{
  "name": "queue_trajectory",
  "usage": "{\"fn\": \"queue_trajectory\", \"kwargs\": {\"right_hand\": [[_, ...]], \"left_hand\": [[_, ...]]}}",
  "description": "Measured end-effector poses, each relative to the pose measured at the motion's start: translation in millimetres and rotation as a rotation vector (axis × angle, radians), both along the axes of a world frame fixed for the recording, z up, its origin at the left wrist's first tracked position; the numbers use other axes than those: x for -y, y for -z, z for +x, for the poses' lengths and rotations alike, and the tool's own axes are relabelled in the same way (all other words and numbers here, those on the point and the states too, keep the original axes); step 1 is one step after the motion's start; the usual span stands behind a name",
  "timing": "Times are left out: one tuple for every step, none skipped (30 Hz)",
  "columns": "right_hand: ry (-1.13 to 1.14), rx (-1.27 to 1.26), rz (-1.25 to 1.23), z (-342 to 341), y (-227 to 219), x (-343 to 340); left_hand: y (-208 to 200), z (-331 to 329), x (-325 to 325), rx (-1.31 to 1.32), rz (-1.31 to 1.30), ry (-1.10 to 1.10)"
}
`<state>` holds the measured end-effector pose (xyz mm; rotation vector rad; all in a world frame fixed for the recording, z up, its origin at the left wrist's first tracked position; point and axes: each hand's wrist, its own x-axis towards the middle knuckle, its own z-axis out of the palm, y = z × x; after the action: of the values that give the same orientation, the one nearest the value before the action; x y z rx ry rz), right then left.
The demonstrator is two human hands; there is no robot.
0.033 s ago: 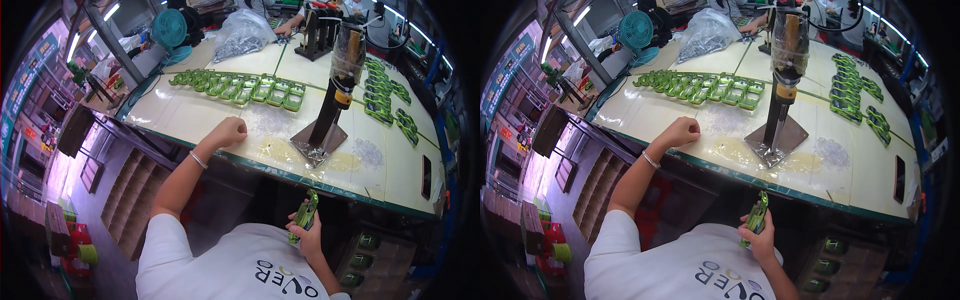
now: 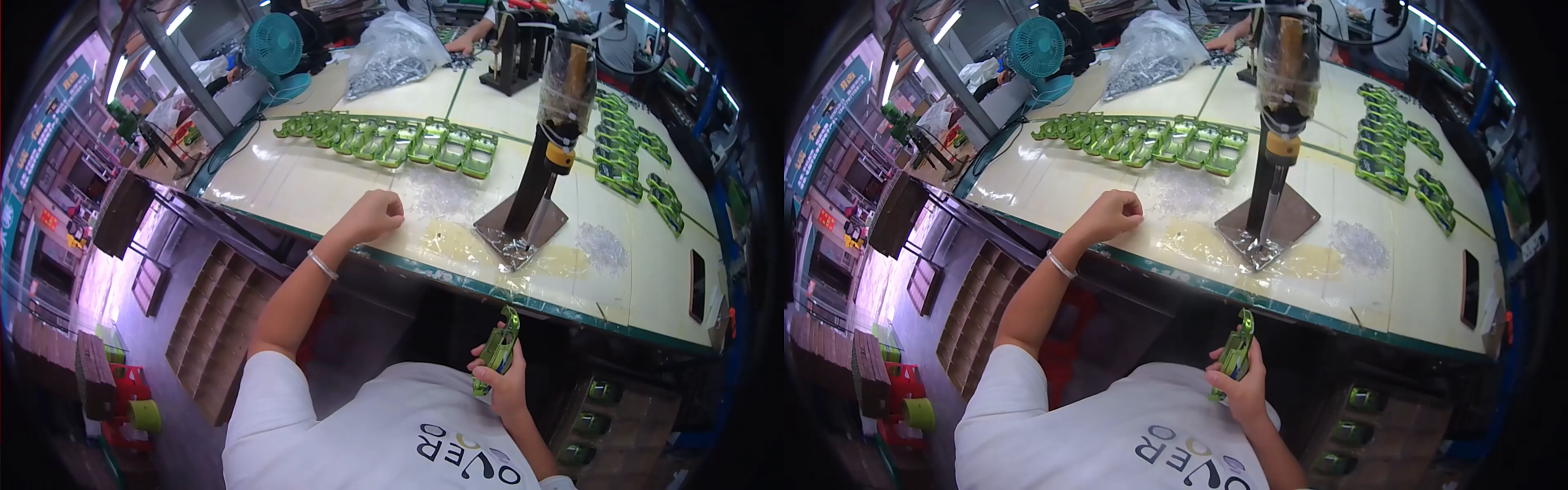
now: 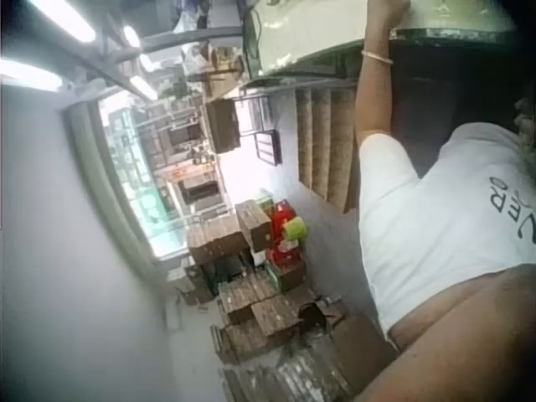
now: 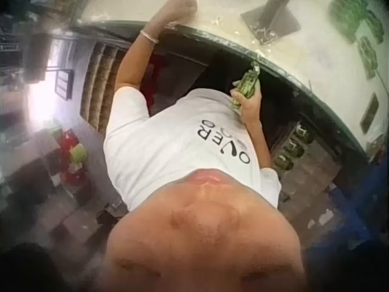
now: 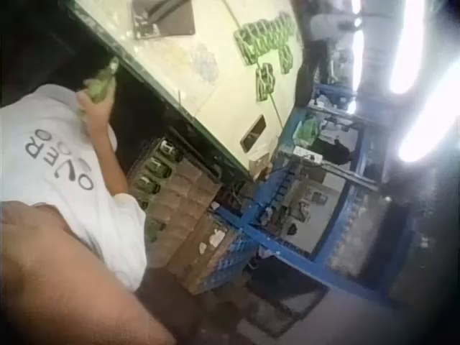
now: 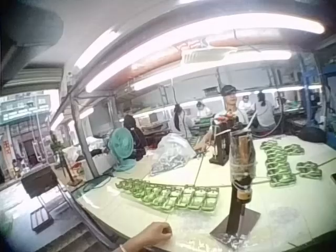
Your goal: The person assembles toy car chassis and toy car bodies by hand at a manufacturing workbench.
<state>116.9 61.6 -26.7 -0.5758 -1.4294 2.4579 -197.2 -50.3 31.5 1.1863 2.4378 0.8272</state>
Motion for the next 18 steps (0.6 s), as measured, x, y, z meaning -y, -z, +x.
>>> {"fn": "queue_trajectory", "kwargs": {"right_hand": [[0.018,0.016,-0.011,-1.8,-0.3,-0.7],[0.01,0.019,0.071,-6.0,-0.2,-2.5],[0.008,0.029,0.147,-7.9,3.4,-6.1],[0.003,0.013,0.202,-9.6,6.0,-9.6],[-0.01,0.014,0.331,-11.3,6.6,-13.8],[-0.031,0.014,0.463,-13.0,5.1,-18.2],[-0.014,0.041,0.456,-14.5,-2.0,-20.5],[0.002,0.025,0.573,-17.5,-11.8,-21.9],[0.014,0.009,0.691,-18.9,-18.6,-23.5],[0.019,0.025,0.687,-19.9,-21.1,-25.3],[0.027,0.005,0.744,-20.3,-22.5,-26.9],[0.035,-0.018,0.801,-20.7,-24.6,-28.4],[0.045,-0.005,0.847,-20.3,-30.0,-28.4],[0.047,0.003,0.843,-19.9,-30.4,-29.6],[0.066,-0.016,0.928,-19.7,-30.7,-30.8],[0.086,-0.036,1.013,-19.2,-30.3,-31.1],[0.118,-0.056,1.046,-19.4,-30.7,-30.5],[0.12,-0.051,1.042,-19.2,-31.4,-30.8]], "left_hand": [[0.9,9.2,-0.4,-0.032,0.144,-0.038],[0.7,19.9,0.6,-0.012,0.132,-0.018],[-7.7,39.0,-1.8,0.229,0.303,-0.024],[-16.6,58.3,-2.4,0.476,0.47,-0.042],[-19.6,75.5,-2.2,0.508,0.449,-0.027],[-23.0,91.8,-0.6,0.512,0.545,0.061],[-26.6,105.5,0.7,0.513,0.646,0.148],[-27.7,116.8,-1.1,0.532,0.694,0.18],[-28.4,125.7,-4.7,0.533,0.716,0.218],[-28.4,133.1,-7.1,0.526,0.742,0.248],[-26.2,139.0,-11.2,0.403,0.724,0.257],[-24.9,142.3,-14.7,0.254,0.702,0.284],[-26.4,147.3,-16.4,0.253,0.709,0.296],[-27.0,151.7,-18.1,0.25,0.715,0.307],[-24.7,154.5,-20.0,0.256,0.712,0.309],[-20.6,156.8,-21.1,0.252,0.733,0.33],[-17.6,158.4,-21.9,0.246,0.753,0.352],[-16.2,159.5,-22.6,0.25,0.75,0.354]]}}
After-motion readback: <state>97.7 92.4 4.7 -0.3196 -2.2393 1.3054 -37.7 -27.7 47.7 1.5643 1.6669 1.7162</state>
